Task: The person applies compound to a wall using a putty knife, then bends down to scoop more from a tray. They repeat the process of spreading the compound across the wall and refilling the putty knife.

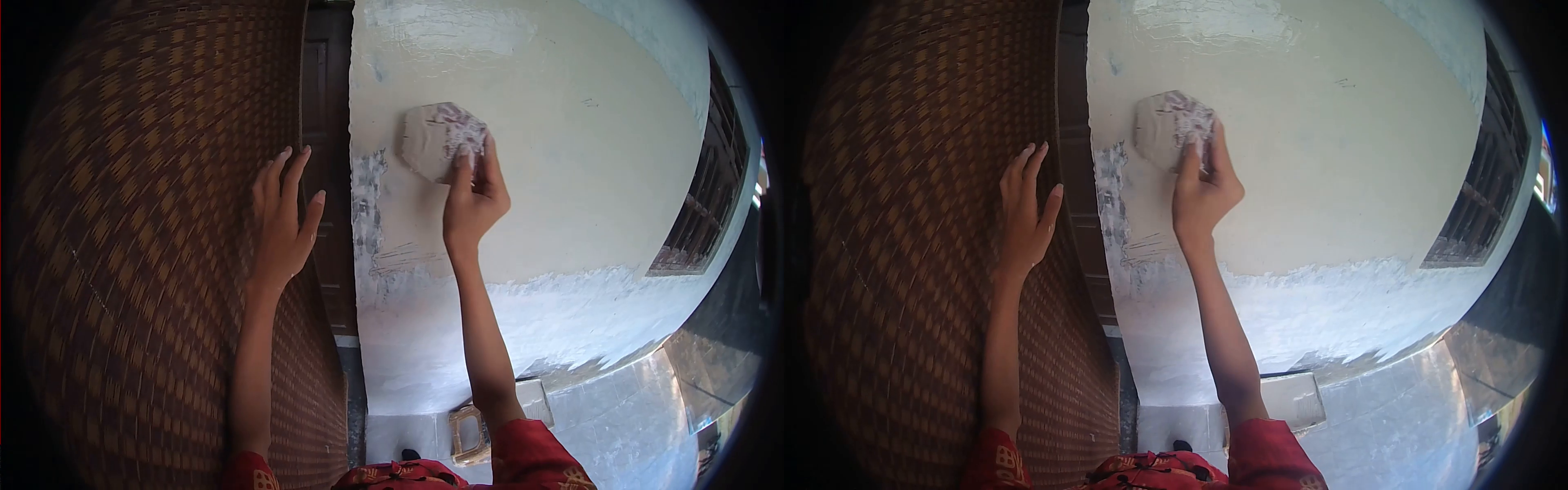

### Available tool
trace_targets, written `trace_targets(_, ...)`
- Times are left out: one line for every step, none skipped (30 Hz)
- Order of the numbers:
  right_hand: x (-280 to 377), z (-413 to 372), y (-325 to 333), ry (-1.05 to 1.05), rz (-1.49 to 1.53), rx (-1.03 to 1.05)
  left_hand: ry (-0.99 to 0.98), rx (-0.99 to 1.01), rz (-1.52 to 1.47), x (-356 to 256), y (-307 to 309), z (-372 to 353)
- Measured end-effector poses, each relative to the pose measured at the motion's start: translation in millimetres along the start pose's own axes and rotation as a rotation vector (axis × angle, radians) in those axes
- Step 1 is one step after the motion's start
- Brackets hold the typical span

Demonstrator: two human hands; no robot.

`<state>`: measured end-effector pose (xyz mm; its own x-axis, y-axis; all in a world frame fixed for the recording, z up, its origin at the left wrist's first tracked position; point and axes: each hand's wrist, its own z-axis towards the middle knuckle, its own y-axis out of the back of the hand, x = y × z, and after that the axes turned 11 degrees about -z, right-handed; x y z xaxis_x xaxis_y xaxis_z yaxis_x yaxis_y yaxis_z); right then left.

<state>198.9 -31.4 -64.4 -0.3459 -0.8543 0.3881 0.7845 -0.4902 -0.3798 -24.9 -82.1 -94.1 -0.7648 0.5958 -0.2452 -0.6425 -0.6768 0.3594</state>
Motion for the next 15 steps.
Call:
trace_targets(7.4, -13.3, -12.9, -0.005, -0.055, 0.101, -0.010, 0.016, -0.011, -2.6, -2.1, 0.6)
trace_targets(3.0, -25.3, -30.5, 0.112, -0.057, 0.124, 0.003, 0.014, -0.023, -5.5, -3.0, 1.9)
trace_targets(2.1, -32.8, -40.4, 0.163, -0.062, 0.177, 0.017, 0.010, -0.032, -8.1, -4.9, 3.1)
trace_targets(-3.4, -37.1, -47.3, 0.212, -0.081, 0.187, 0.006, 0.015, -0.037, -8.6, -6.7, 3.3)
trace_targets(-11.9, -34.5, -45.5, 0.204, -0.095, 0.140, 0.015, 0.016, -0.029, -7.6, -7.1, 2.6)
trace_targets(-15.8, -29.3, -40.9, 0.196, -0.106, 0.098, 0.029, 0.013, -0.019, -6.5, -6.3, 0.9)
trace_targets(-17.4, -19.3, -28.2, 0.072, -0.114, 0.044, 0.029, 0.004, -0.016, -6.1, -4.1, -0.4)
trace_targets(-21.2, -5.8, -10.5, -0.048, -0.117, -0.006, 0.025, 0.011, -0.016, -4.7, -1.6, -1.3)
trace_targets(-29.1, 9.5, 8.3, -0.090, -0.068, -0.095, 0.023, 0.019, -0.015, -2.5, 1.0, -1.6)
trace_targets(-36.7, 22.7, 25.5, -0.134, -0.021, -0.181, 0.029, 0.006, -0.010, 0.3, 2.4, -2.0)
trace_targets(-30.1, 32.7, 41.6, -0.147, 0.014, -0.212, 0.035, 0.000, -0.019, 2.7, 3.1, -2.1)
trace_targets(-20.9, 39.2, 50.6, -0.161, 0.047, -0.247, 0.039, -0.003, -0.030, 4.0, 3.1, -1.5)
trace_targets(-19.7, 38.7, 47.1, -0.161, 0.049, -0.244, 0.041, -0.005, -0.028, 3.6, 1.3, -0.2)
trace_targets(-18.3, 33.9, 42.1, -0.156, 0.060, -0.210, 0.040, -0.010, -0.047, 1.8, -2.2, 0.9)
trace_targets(-15.4, 27.2, 34.4, -0.151, 0.070, -0.177, 0.037, -0.013, -0.064, 0.1, -4.7, 2.2)
